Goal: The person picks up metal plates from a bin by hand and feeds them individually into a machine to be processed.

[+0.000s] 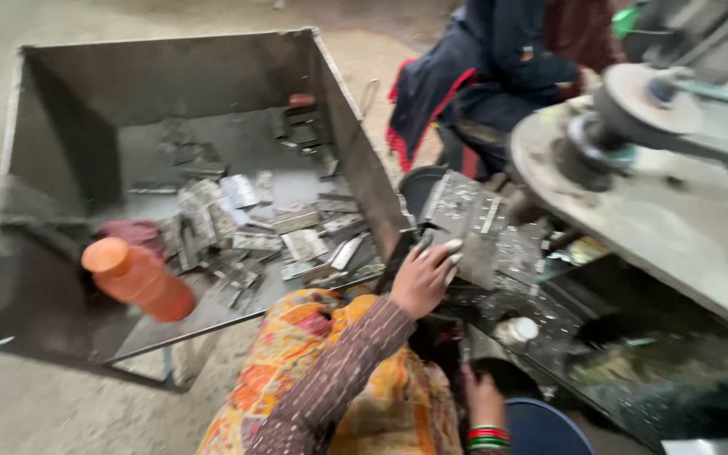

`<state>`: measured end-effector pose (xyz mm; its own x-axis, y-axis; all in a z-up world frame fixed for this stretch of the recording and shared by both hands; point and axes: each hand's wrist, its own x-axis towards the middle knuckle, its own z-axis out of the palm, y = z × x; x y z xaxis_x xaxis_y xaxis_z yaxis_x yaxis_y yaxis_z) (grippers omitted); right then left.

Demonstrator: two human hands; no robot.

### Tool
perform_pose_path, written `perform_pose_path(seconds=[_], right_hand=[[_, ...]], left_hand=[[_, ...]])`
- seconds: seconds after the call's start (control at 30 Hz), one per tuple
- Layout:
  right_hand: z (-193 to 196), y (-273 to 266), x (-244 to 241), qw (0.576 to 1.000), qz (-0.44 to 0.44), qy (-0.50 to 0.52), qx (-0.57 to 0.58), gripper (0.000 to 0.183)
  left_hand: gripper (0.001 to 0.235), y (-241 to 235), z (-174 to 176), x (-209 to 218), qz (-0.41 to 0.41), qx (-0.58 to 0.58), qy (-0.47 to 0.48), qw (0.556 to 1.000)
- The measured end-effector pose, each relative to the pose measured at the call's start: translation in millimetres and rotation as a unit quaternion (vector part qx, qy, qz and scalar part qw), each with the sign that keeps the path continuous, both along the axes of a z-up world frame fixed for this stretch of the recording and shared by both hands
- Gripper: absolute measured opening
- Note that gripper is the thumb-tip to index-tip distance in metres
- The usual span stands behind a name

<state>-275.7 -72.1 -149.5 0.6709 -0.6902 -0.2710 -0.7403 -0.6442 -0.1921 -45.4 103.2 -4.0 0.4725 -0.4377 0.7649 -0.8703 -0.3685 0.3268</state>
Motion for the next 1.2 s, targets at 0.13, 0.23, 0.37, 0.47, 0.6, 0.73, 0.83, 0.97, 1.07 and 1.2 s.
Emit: perform_pose_path(seconds=[0.13, 0.23, 0.37, 0.47, 0.6, 0.73, 0.83, 0.97, 1.07, 1.2], right_hand=[[28.5, -11.1, 3.9, 0.998, -0.012, -0.027, 0.056, 0.070], [44.3, -8.1, 5.8, 0.998, -0.014, 0.006, 0.054, 0.070], [45.3, -7.8, 5.7, 0.998, -0.023, 0.021, 0.047, 0.072], [37.1, -12.7, 2.9, 0.999, 0.000, 0.006, 0.035, 0.073], [34.1, -13.6, 3.5, 0.999, -0.009, 0.006, 0.043, 0.072], [34.7, -10.5, 6.2, 0.999, -0.012, -0.015, 0.041, 0.072], [31.3, -9.0, 9.1, 0.999, -0.016, -0.027, 0.039, 0.073], [26.1, -6.8, 16.4, 0.999, -0.035, -0.010, 0.039, 0.073], [31.5, -3.3, 16.3, 0.998, -0.026, -0.013, 0.050, 0.072], [34.4, 1.3, 12.4, 0.995, -0.029, -0.053, 0.080, 0.069]], left_hand=[[0.031, 66.9, -32.5, -4.4, 0.179, 0.050, 0.079, 0.979], [0.051, 105.9, -69.3, 21.8, 0.259, 0.144, 0.065, 0.953], [0.033, 124.8, -130.3, 69.0, 0.312, 0.292, 0.119, 0.896], [0.026, 135.5, -163.3, 90.4, 0.273, 0.314, 0.096, 0.904], [0.030, 152.3, -163.1, 107.2, 0.227, 0.163, 0.239, 0.930], [0.030, 164.8, -129.2, 107.6, 0.220, -0.081, 0.297, 0.926], [0.039, 160.4, -74.0, 82.0, 0.165, -0.166, 0.242, 0.942], [0.036, 115.2, 5.2, 36.9, 0.084, -0.155, 0.188, 0.966], [0.025, 57.1, 32.9, 10.0, 0.038, 0.086, 0.076, 0.993], [0.036, -15.7, 24.8, -22.0, -0.017, 0.177, -0.104, 0.979]])
